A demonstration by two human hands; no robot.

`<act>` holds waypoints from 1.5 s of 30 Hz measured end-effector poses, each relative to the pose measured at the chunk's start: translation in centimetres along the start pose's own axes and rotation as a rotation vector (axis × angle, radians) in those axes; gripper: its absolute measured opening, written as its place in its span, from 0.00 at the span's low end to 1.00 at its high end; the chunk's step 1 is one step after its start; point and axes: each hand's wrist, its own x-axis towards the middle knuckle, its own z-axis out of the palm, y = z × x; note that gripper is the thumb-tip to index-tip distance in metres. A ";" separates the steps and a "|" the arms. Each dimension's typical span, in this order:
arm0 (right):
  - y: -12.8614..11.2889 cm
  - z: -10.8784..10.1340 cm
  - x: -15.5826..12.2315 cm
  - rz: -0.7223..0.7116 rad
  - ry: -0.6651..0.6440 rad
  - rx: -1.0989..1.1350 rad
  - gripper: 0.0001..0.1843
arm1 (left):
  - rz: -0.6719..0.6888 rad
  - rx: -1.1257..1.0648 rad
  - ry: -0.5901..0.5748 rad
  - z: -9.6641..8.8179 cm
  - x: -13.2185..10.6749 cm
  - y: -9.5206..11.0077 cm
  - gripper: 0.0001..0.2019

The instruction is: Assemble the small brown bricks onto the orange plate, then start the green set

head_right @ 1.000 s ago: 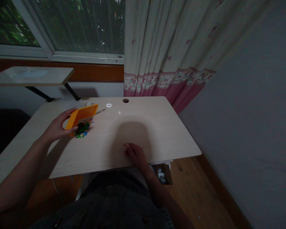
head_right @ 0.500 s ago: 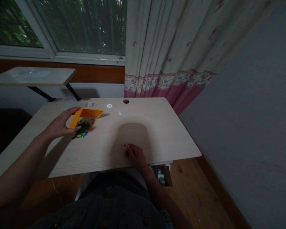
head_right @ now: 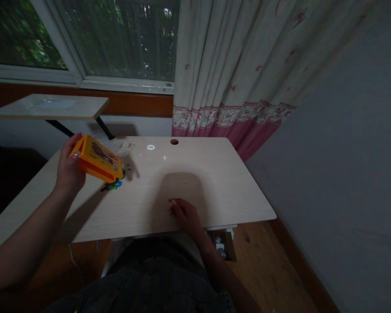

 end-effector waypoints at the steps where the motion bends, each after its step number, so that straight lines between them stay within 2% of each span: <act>1: -0.4 0.1 -0.1 -0.001 -0.014 0.023 0.21 | -0.084 -0.132 0.046 0.6 -0.6 0.4 0.36; 5: -2.6 1.0 -0.9 -0.069 -0.098 0.022 0.20 | -0.471 -0.404 0.085 3.0 -3.9 2.1 0.23; 8: -3.8 1.8 -1.5 -0.205 -0.128 -0.042 0.32 | -0.713 -0.493 0.097 4.8 -6.9 3.1 0.20; 11: -4.0 2.3 -1.7 -0.258 -0.132 -0.070 0.47 | -0.840 -0.561 0.101 6.4 -9.7 3.6 0.20; 14: -3.8 2.2 -1.8 -0.242 -0.171 -0.101 0.48 | -0.919 -0.624 0.101 7.7 -12.1 3.8 0.22; 20: -5.1 0.9 -2.2 -0.289 -0.306 -0.189 0.44 | -1.002 -0.682 0.109 8.9 -15.3 4.1 0.21; 23: -5.6 0.2 -2.4 -0.324 -0.372 -0.167 0.44 | -1.031 -0.684 0.052 9.0 -16.4 4.0 0.19; 25: -5.7 -0.1 -2.5 -0.322 -0.363 -0.157 0.43 | -1.048 -0.698 0.013 8.9 -16.9 3.9 0.19; 28: -5.7 -0.7 -2.6 -0.309 -0.326 -0.158 0.43 | -1.063 -0.724 -0.030 8.8 -17.3 4.0 0.17; 32: -6.2 -1.4 -2.6 -0.322 -0.377 -0.155 0.46 | -1.042 -0.699 -0.094 8.8 -17.3 4.4 0.17; 37: -6.7 -1.9 -2.8 -0.257 -0.394 -0.041 0.39 | -0.973 -0.633 -0.183 8.3 -17.1 4.5 0.22; 40: -6.0 -2.1 -3.1 -0.137 -0.336 0.074 0.33 | -0.965 -0.614 -0.276 7.5 -16.7 4.1 0.22; 42: -5.1 -2.3 -3.3 -0.020 -0.198 0.119 0.28 | -0.978 -0.590 -0.369 6.8 -16.2 3.9 0.22; 44: -4.1 -2.4 -3.5 0.141 -0.007 0.161 0.29 | -0.986 -0.539 -0.471 6.3 -15.6 3.8 0.23; 45: -3.7 -2.5 -3.5 0.215 0.040 0.202 0.29 | -0.979 -0.512 -0.519 6.1 -15.3 3.8 0.23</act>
